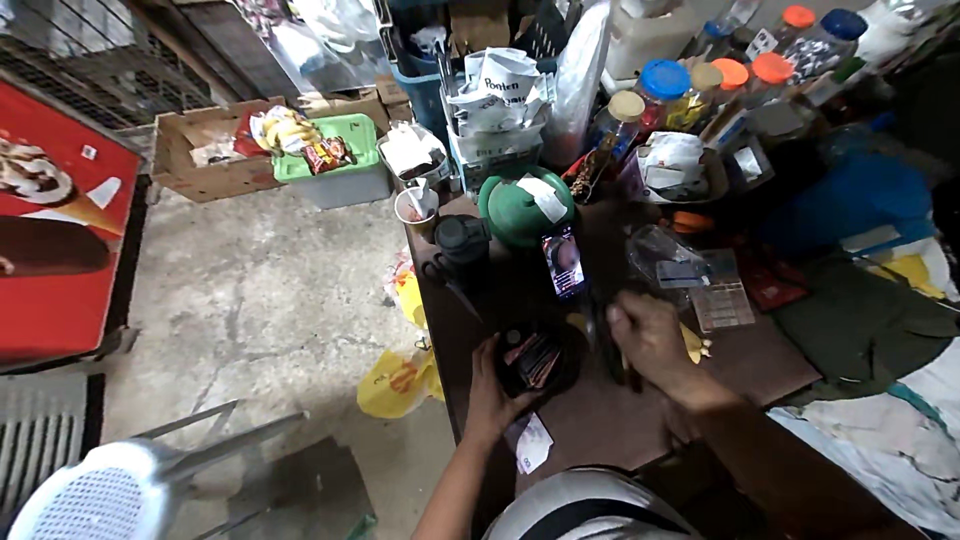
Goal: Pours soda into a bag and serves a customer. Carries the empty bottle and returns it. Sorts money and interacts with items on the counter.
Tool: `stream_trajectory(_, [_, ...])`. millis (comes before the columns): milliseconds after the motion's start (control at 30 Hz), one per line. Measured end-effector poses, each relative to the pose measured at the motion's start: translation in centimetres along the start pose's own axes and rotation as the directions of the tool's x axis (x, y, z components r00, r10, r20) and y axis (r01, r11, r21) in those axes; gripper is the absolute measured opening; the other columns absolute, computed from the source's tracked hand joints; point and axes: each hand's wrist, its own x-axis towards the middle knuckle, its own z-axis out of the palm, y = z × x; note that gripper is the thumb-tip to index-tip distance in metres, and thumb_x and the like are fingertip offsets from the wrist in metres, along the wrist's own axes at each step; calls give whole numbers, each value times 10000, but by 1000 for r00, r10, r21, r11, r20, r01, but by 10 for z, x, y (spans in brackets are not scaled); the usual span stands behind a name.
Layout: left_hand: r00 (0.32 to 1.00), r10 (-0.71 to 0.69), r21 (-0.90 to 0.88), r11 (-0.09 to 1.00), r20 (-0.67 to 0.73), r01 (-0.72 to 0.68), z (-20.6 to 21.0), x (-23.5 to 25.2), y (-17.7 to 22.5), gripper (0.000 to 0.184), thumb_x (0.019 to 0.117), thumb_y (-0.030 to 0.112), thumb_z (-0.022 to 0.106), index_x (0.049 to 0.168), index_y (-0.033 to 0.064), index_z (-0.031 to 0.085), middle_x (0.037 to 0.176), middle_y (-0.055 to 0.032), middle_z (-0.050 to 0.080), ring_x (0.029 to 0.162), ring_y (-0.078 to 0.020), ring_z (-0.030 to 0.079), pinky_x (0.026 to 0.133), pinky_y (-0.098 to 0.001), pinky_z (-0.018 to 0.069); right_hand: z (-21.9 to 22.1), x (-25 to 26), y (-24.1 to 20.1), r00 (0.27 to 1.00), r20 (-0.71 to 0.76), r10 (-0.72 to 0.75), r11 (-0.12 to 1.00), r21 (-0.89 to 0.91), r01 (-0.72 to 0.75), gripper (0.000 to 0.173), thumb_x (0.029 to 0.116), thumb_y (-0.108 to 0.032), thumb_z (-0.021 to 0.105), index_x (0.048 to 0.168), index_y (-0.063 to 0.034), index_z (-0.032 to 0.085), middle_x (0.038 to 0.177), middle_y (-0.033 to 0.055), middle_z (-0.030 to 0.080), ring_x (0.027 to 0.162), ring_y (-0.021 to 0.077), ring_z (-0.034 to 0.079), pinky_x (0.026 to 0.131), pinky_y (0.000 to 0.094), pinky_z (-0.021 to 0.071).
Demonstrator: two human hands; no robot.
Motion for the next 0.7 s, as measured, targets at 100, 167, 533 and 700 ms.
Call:
stream_trajectory(100, [993,-18,-62,998,118,26,-28,-5,2,1132,720,506,854,1552,-43,317,1589,-279,326,1474,-327,365,1164,-457,403,-11,-69,22,947,306,100,982,-185,-44,387,979,-305,551,700,-43,605,582,75,560,519,183,582,467,370,494])
stream_trajectory(167, [999,11,-16,1000,52,-11,-46,-6,13,727,848,453,680,1396,-6,548,1550,-265,384,1459,-334,372,1154,-464,396,-4,-126,50,939,332,88,959,-283,10,384,950,-316,568,664,-62,595,550,65,549,477,194,581,425,382,487])
stream_trajectory(533, [989,143,628,766,40,-137,-32,34,64,62,833,163,790,873,117,802,1246,-177,688,1279,-479,546,1113,-685,335,22,-202,102,976,209,68,810,-582,68,412,901,-395,563,621,-95,602,568,55,594,524,209,650,441,373,512])
stream_trajectory(700, [941,301,475,857,-154,-197,-54,19,77,274,960,277,587,896,34,696,1215,-229,665,1204,-412,591,1023,-540,459,5,-193,81,897,235,374,862,-444,-243,414,917,-372,553,908,14,705,733,133,681,644,307,699,547,507,559])
